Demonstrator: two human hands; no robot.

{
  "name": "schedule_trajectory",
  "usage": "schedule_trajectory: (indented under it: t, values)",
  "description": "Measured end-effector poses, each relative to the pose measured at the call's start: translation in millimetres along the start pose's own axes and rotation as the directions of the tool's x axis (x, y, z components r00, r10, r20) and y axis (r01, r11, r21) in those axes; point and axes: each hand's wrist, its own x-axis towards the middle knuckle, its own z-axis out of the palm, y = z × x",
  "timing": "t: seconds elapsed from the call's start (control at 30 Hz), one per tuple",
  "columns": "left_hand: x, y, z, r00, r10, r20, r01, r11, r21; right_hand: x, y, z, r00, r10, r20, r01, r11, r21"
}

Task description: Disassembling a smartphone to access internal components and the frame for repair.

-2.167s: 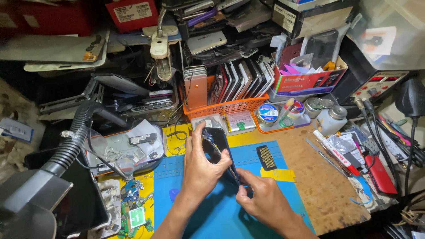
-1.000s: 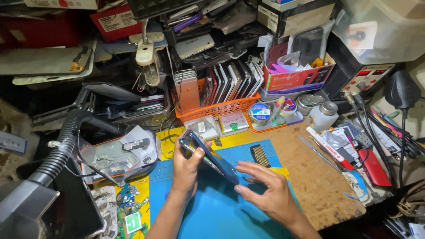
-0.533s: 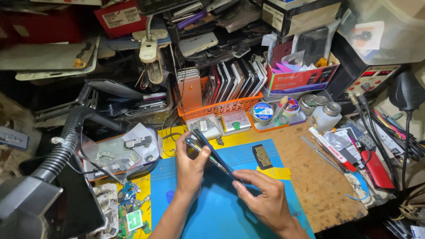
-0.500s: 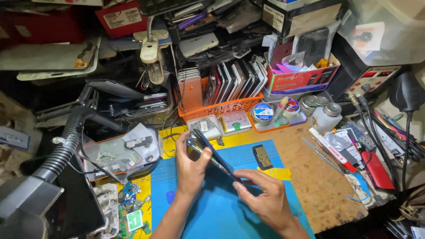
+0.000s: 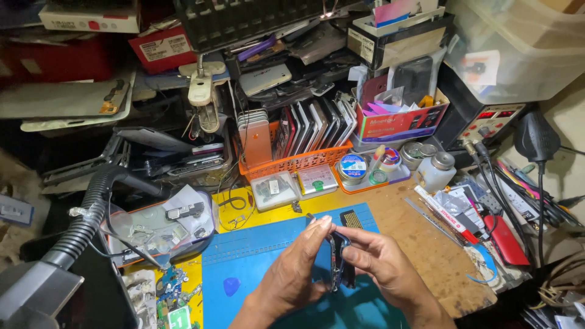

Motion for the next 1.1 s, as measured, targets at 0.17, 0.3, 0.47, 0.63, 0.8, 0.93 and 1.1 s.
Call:
schedule_trajectory:
  t: [0.17,0.3,0.47,0.63,0.8,0.93,1.1]
  values:
    - [8,10,-1,1.000,0.006,0.016,-0.007,1.000,0.030,-15,-14,1,0.987,-0.159,0.006,0.157,0.967,-0.199]
    - [14,18,-8,0.996,-0.071,0.058,0.052,0.957,0.284,-27,-11,1,0.917,-0.397,-0.042,0.293,0.740,-0.606]
    - [17,29,2,0.946,-0.323,-0.035,0.311,0.866,0.391,-29,-16,6,0.896,-0.437,-0.075,0.266,0.665,-0.697]
    - [28,38,-4,0.706,-0.692,0.151,0.667,0.722,0.185,-27,-15,3,0.876,-0.475,-0.083,0.258,0.607,-0.752]
    - [18,13,6,0.559,-0.775,0.294,0.726,0.287,-0.625,-23,-8,7,0.633,-0.764,0.122,0.522,0.305,-0.797]
    - [24,10,5,0.373,-0.885,0.278,0.489,-0.068,-0.870,-20,3,25,0.521,-0.843,0.136,0.580,0.233,-0.780]
    - [32,19,-10,0.372,-0.859,0.351,0.504,-0.130,-0.854,-18,29,32,0.449,-0.889,0.093,0.558,0.198,-0.806]
